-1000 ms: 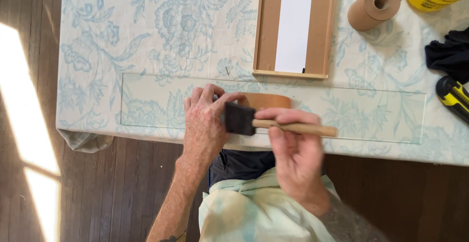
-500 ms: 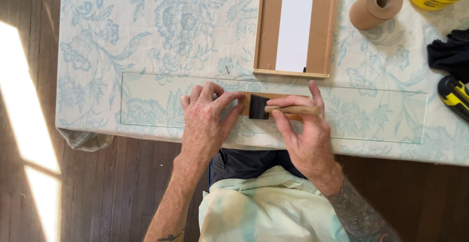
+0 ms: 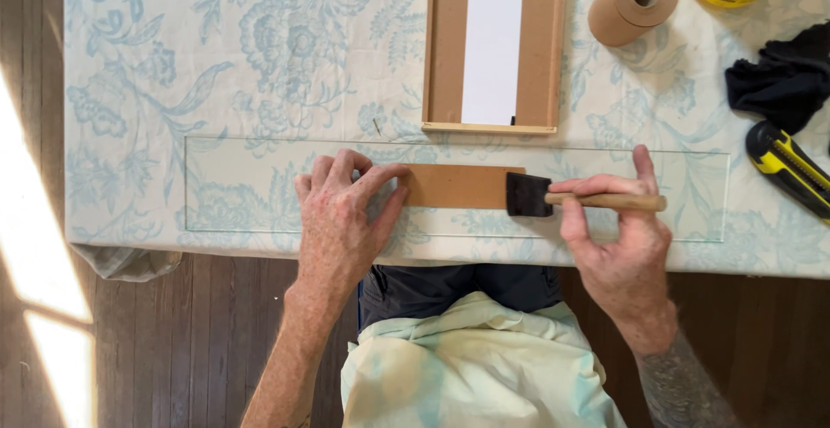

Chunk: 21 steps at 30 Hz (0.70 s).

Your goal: Sealing the back of a wooden picture frame by applying gummed paper tape, trimming it with a utility knife, and smoothing it with a foam brush.

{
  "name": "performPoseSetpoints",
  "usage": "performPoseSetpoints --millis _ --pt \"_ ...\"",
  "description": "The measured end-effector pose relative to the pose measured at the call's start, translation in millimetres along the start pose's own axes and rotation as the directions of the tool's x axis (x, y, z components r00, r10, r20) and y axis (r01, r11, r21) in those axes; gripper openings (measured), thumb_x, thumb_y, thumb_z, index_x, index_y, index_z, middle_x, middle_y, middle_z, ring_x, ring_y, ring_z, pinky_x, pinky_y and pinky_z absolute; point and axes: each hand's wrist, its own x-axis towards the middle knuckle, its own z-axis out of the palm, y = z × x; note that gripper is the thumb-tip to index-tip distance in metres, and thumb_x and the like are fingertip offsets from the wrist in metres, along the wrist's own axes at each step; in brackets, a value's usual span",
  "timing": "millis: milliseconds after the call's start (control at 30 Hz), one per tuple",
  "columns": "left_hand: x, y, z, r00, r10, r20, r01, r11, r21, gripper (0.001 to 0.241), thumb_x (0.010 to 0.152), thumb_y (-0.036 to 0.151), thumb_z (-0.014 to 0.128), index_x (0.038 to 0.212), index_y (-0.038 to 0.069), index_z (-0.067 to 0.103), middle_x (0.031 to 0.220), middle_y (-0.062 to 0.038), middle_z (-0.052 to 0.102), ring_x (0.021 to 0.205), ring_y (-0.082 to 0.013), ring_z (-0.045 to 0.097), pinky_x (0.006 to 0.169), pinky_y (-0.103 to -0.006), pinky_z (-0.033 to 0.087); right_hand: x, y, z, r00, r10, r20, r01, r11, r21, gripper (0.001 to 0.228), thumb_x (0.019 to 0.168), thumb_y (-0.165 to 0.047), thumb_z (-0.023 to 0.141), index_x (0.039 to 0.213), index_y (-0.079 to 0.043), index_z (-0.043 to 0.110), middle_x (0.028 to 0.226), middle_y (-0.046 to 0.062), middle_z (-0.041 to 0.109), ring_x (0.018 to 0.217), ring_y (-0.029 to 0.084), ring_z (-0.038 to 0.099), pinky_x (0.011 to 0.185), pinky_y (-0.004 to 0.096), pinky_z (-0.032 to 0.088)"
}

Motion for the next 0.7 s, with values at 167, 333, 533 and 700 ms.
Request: performPoseSetpoints --millis 167,333,533,700 --pt "1 1 0 1.000 -0.005 0.008 0.005 1.000 -0.014 0.017 0.098 0.030 0.070 0.114 0.029 0.073 0.098 -0.001 0.054 0.091 -0.0280 0.049 0.075 -0.0455 0.036 0 4 -24 0.997 0.055 -0.051 -0.054 0.999 0.005 0.011 0.104 0.007 0.060 0.110 0.001 0.054 0.105 0.014 0.068 0.098 0.025 0.069 0.139 0.064 0.026" --pt "0 -1 0 1.000 -0.007 -0.022 0.007 1.000 0.000 0.016 0.097 0.031 0.071 0.113 0.030 0.073 0.099 -0.001 0.056 0.092 -0.0282 0.051 0.075 -0.0457 0.037 20 -15 -33 0.968 0.069 -0.241 -0.046 0.994 0.101 0.015 0.119 0.003 0.054 0.122 0.002 0.040 0.103 0.020 0.056 0.101 0.038 0.071 0.149 0.062 0.029" --pt "2 1 2 0.999 -0.007 -0.046 0.006 1.000 -0.008 0.011 0.098 0.033 0.071 0.109 0.032 0.073 0.095 0.001 0.053 0.088 -0.0260 0.049 0.074 -0.0433 0.036 60 -53 6 0.983 -0.173 0.053 0.169 0.983 0.077 0.021 0.100 0.003 0.073 0.114 0.002 0.058 0.114 0.016 0.074 0.108 0.027 0.077 0.138 0.053 0.018" --pt "1 -2 5 0.999 -0.006 -0.037 0.006 1.000 0.002 0.010 0.098 0.032 0.069 0.108 0.031 0.071 0.096 0.001 0.053 0.088 -0.0265 0.050 0.073 -0.0435 0.035 72 -60 31 0.934 -0.281 0.222 0.286 0.958 0.010 0.009 0.099 -0.007 0.075 0.103 -0.003 0.068 0.113 0.000 0.068 0.096 0.019 0.073 0.126 0.063 0.026"
